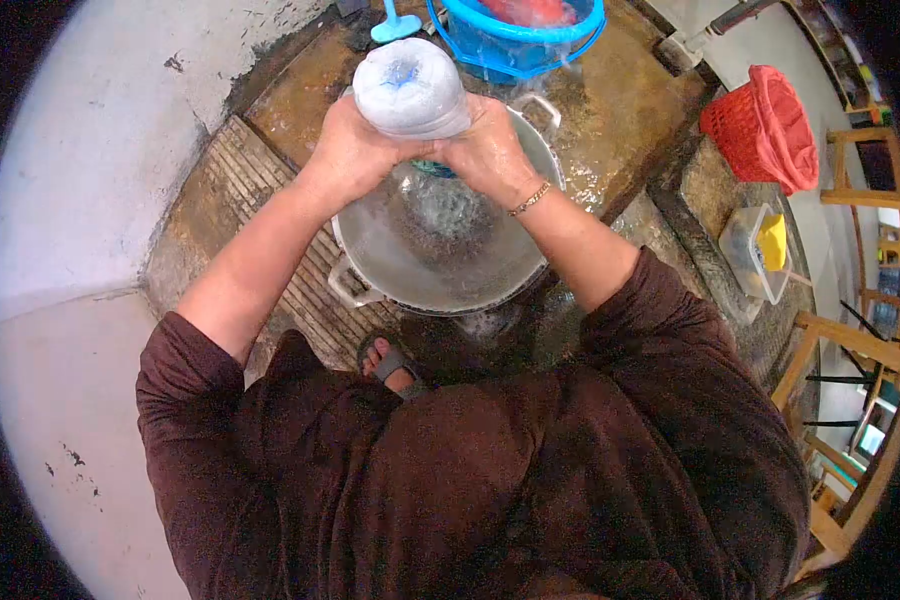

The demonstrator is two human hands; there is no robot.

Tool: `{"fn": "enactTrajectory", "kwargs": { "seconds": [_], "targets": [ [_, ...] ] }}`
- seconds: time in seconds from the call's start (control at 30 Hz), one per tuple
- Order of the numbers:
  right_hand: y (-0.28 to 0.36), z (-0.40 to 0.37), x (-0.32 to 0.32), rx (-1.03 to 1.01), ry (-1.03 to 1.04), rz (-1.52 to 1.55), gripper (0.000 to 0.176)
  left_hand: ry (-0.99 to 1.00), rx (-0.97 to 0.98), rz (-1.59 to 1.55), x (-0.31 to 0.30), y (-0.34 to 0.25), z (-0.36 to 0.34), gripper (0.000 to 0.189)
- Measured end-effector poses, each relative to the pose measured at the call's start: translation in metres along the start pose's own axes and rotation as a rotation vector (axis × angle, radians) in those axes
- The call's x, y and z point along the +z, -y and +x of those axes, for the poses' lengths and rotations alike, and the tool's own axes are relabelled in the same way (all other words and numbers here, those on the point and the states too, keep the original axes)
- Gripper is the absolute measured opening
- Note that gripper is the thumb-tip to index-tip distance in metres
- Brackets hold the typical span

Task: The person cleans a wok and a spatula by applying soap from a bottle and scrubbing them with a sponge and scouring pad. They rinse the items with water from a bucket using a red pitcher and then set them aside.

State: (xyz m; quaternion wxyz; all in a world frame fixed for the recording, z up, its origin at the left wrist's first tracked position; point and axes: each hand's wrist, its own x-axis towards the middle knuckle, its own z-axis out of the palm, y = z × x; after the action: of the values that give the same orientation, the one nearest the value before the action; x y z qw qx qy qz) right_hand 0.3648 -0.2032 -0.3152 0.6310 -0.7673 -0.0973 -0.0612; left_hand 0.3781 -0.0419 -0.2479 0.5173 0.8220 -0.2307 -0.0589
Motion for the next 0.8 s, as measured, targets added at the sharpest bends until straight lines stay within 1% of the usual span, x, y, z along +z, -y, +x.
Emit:
{"fn": "enactTrajectory", "kwargs": {
  "seconds": [0.03, 0.13, 0.23, 0.3, 0.4, 0.43, 0.53, 0.63, 0.7, 0.8],
  "targets": [
    [0.004, -0.001, 0.0, 0.024, -0.006, -0.004, 0.037, -0.001, -0.005, 0.01, 0.0, 0.0, 0.0, 0.04],
    [0.003, 0.0, 0.0, -0.093, -0.012, 0.011, 0.036, -0.005, -0.014, 0.026, 0.001, 0.0, 0.002, 0.041],
    [-0.001, 0.001, -0.001, -0.061, -0.012, 0.019, 0.037, -0.02, 0.0, -0.01, 0.002, -0.002, 0.002, 0.044],
    [0.007, -0.001, -0.001, -0.04, -0.024, 0.116, 0.037, -0.04, 0.035, -0.059, 0.003, -0.001, 0.002, 0.046],
    [0.004, 0.0, 0.001, 0.019, -0.036, 0.197, 0.036, 0.039, -0.046, -0.04, 0.0, 0.002, 0.004, 0.062],
    [0.002, 0.001, 0.002, 0.043, -0.04, 0.216, 0.036, 0.041, -0.043, -0.043, 0.0, 0.002, 0.005, 0.062],
    [0.005, 0.0, -0.002, -0.019, -0.044, 0.1, 0.035, 0.045, -0.038, -0.053, 0.001, 0.004, 0.006, 0.062],
    [0.008, 0.001, -0.003, -0.022, -0.039, 0.043, 0.032, 0.038, -0.033, -0.05, 0.001, 0.001, 0.007, 0.062],
    [0.008, 0.001, -0.003, -0.005, -0.019, 0.081, 0.03, 0.025, -0.039, -0.034, 0.001, -0.002, 0.006, 0.063],
    [0.01, -0.001, -0.003, -0.003, -0.028, 0.103, 0.027, -0.019, 0.019, 0.003, 0.003, 0.001, 0.006, 0.051]
  ]
}}
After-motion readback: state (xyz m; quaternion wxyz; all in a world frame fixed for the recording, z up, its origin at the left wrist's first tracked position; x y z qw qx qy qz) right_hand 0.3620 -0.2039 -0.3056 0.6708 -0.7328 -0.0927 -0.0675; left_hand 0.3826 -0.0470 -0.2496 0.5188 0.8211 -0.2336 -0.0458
